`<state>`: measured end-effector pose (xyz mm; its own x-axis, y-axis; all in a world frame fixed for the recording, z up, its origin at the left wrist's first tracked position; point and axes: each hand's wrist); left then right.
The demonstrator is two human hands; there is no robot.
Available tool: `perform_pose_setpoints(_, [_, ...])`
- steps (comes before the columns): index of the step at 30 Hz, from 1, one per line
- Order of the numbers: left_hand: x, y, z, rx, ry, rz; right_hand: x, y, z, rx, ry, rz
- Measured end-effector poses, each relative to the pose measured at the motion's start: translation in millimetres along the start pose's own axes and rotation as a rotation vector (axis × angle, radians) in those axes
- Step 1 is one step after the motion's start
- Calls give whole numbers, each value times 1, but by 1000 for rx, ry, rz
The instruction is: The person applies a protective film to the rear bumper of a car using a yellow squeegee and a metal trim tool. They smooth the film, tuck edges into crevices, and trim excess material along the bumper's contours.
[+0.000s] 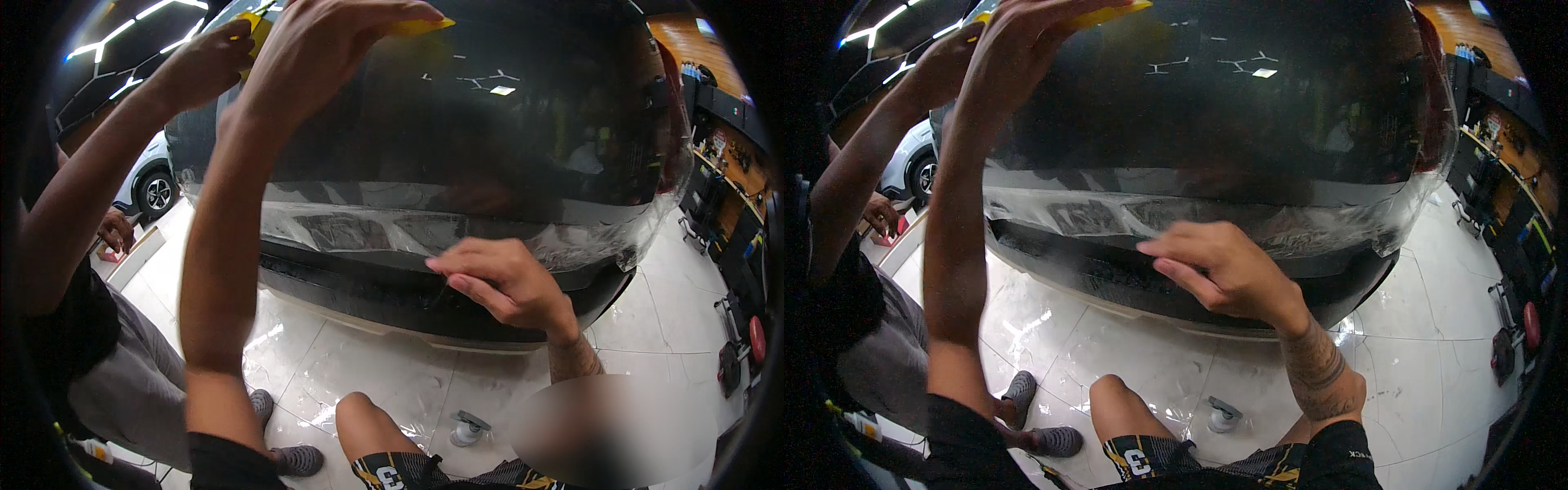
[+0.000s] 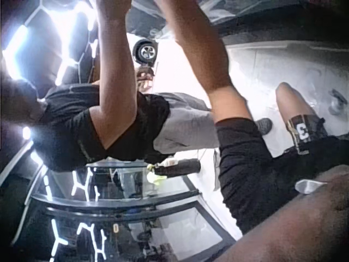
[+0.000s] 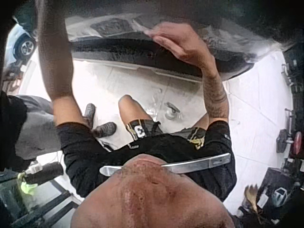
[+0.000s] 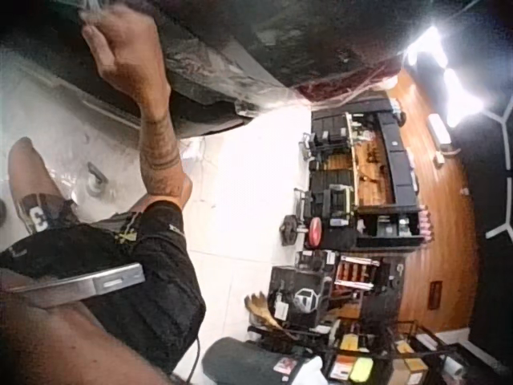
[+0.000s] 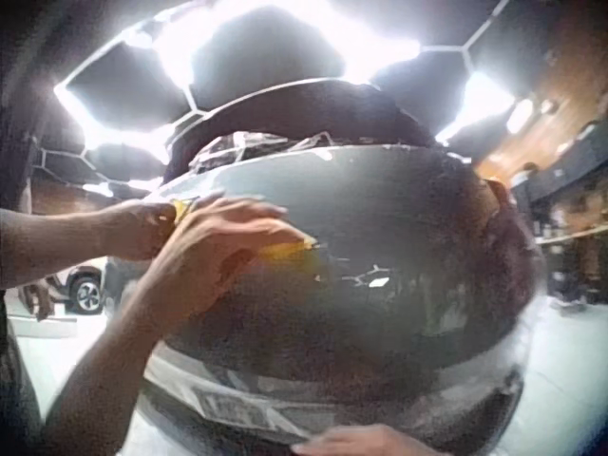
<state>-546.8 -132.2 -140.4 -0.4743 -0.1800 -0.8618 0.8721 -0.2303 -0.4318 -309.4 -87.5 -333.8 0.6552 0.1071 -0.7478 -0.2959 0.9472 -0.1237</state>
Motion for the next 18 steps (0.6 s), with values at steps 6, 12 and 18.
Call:
perform_pose_setpoints(6, [57,-46,-42,-57,16,-49,109,0,-21,-140,82,-308])
perform_pose_setpoints(12, [174,-47,-2,-249,-206,322,178,-22,-3,-169,138,-529])
perform_pose_setpoints(18, [34,-20,19,-26,-56,66,195,-19,15,-167,218,-476])
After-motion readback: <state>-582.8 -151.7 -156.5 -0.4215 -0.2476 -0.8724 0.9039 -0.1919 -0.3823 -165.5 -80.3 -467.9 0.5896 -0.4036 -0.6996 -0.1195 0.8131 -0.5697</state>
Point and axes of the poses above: each hand's wrist, its own x-axis away from the middle knuckle, its own z-axis out of the back of the hand, y = z × x, and after that the axes turned 14 degrees about z, right-handed
